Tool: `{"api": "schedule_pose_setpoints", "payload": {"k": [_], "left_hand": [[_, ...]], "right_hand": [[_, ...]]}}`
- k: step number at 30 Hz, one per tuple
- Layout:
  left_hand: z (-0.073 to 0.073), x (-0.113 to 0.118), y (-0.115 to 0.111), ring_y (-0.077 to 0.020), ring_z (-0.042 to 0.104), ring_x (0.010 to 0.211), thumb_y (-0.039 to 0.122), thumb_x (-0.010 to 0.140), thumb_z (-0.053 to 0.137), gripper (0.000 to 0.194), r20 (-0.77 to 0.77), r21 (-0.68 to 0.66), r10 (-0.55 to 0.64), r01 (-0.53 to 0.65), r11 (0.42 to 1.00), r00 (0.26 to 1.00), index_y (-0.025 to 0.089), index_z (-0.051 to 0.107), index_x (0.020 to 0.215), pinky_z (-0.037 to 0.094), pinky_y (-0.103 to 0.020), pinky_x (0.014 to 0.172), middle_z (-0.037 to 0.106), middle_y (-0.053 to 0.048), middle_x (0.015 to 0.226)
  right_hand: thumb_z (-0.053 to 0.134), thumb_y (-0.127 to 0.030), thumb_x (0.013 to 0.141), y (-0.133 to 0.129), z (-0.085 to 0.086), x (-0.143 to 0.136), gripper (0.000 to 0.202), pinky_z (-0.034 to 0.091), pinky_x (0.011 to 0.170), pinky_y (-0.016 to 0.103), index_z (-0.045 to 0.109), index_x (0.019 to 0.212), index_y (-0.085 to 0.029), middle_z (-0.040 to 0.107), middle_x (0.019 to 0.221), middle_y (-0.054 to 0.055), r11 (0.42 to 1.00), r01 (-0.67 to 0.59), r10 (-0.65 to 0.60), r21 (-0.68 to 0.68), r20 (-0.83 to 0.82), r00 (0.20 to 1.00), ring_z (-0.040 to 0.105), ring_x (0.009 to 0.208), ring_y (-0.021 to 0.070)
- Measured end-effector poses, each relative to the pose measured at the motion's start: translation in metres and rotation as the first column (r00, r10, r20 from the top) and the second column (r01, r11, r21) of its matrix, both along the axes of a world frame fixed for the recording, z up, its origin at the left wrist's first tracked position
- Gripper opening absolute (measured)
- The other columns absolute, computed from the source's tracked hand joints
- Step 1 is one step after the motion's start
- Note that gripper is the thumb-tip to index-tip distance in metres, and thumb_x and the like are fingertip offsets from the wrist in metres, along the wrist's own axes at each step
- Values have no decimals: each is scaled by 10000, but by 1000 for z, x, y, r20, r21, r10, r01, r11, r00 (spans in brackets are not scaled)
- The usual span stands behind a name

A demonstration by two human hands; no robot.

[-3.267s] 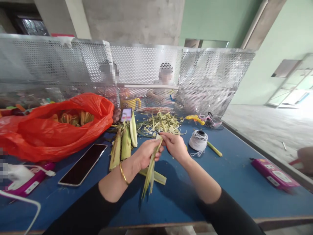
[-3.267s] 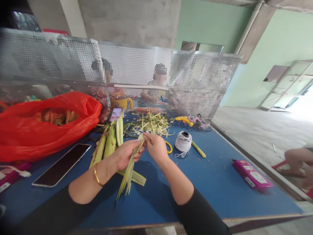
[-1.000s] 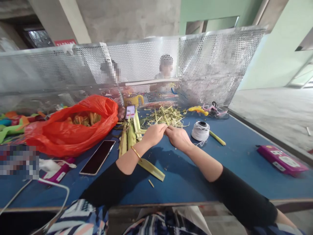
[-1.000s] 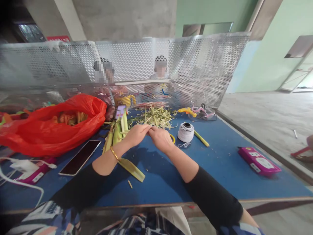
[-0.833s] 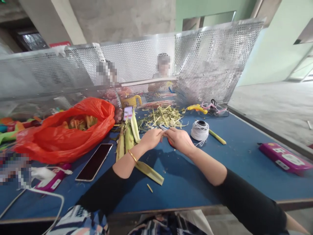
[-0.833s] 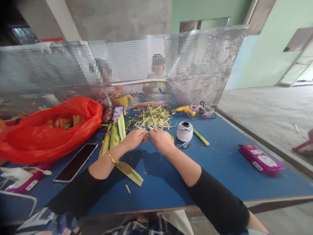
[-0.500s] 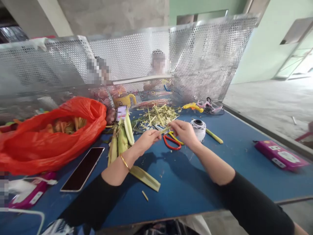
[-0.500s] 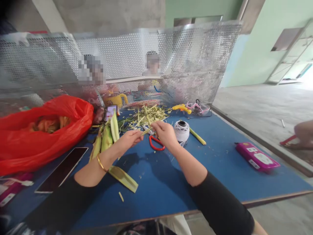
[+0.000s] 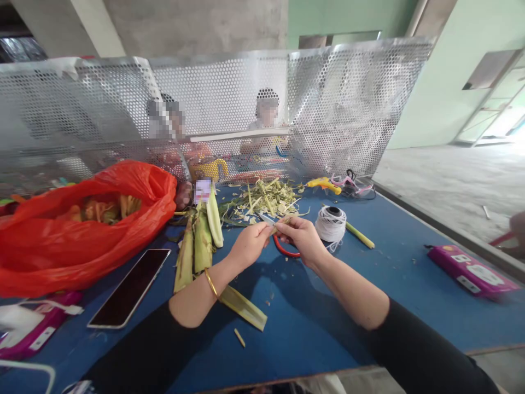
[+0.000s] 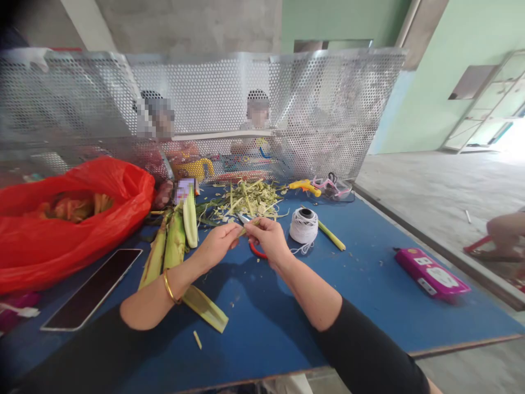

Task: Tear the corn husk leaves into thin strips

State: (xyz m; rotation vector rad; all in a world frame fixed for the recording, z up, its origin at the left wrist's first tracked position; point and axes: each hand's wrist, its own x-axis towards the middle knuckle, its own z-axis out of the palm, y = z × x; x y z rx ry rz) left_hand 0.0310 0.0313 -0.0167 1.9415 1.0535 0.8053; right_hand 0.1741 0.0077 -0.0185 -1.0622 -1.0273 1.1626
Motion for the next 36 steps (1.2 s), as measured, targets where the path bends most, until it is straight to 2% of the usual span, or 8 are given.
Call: {"api": "schedule_pose_setpoints", "payload": {"k": [7, 10, 12, 15, 17, 22, 30, 36], "left_hand": [[15, -2, -7, -163, 500, 580, 272, 880, 469, 222, -244, 198, 71, -22, 980, 967, 227, 551, 679, 283, -257, 575, 531, 15, 579], [18, -5, -4, -137, 469, 523, 244, 880, 460, 258, -143, 78, 40, -29, 997, 989, 209, 545, 639, 311, -243, 549, 490, 27, 535], [20, -9, -1, -110, 439, 470, 244, 892, 434, 274, 40, -134, 22, -17, 991, 999, 194, 530, 641, 337, -226, 506, 464, 39, 523], [24, -13, 2, -87, 465, 466, 224, 887, 452, 234, 264, -391, 82, 29, 920, 961, 167, 538, 676, 396, -210, 482, 503, 28, 577], [26, -16, 2, -79, 488, 484, 199, 877, 478, 198, 335, -493, 114, 71, 867, 935, 150, 558, 702, 435, -208, 489, 523, 16, 611], [28, -16, 0, -55, 456, 452, 191, 889, 492, 188, 402, -609, 125, 163, 776, 907, 135, 591, 739, 420, -174, 449, 474, 32, 581], [28, -16, 1, -30, 415, 431, 214, 853, 572, 172, 451, -607, 167, 164, 778, 877, 130, 603, 707, 350, -137, 412, 481, 33, 580], [24, -13, 3, -45, 416, 403, 185, 844, 566, 172, 479, -614, 155, 204, 763, 864, 130, 590, 683, 375, -147, 399, 461, 40, 521]], "right_hand": [[711, -455, 602, 0, 0, 1, 308, 317, 473, 231, 598, 623, -170, 528, 486, -39, 998, 28, -37, 59, 160, 986, 421, 456, 88], [546, -403, 792, 1, 6, 8, 246, 403, 547, 249, 616, 746, -172, 626, 636, 10, 993, 39, -84, 108, 449, 890, 529, 532, 120], [494, -319, 848, 0, 11, 16, 199, 438, 621, 271, 633, 847, -175, 683, 788, 59, 990, 51, -134, 129, 778, 614, 616, 666, 164], [508, -177, 829, -2, 14, 24, 197, 447, 669, 306, 651, 959, -136, 692, 982, 166, 996, 81, -37, 39, 999, -24, 663, 860, 253], [501, -115, 804, -2, 12, 26, 226, 449, 661, 316, 663, 962, -106, 688, 1000, 212, 993, 109, 63, -42, 978, -200, 672, 891, 283], [531, -134, 774, 1, 9, 25, 169, 425, 604, 294, 690, 827, -160, 725, 867, 158, 990, 72, 133, -121, 971, -199, 691, 825, 269], [589, -180, 736, 0, 7, 16, 179, 396, 574, 267, 678, 890, -161, 724, 885, 123, 986, 49, 164, -158, 972, -170, 676, 796, 237], [565, -223, 837, -6, -6, -8, 381, 463, 794, 254, 577, 1214, -174, 660, 1149, 94, 969, -241, 9, 59, 962, 273, 630, 1002, 185]]}}
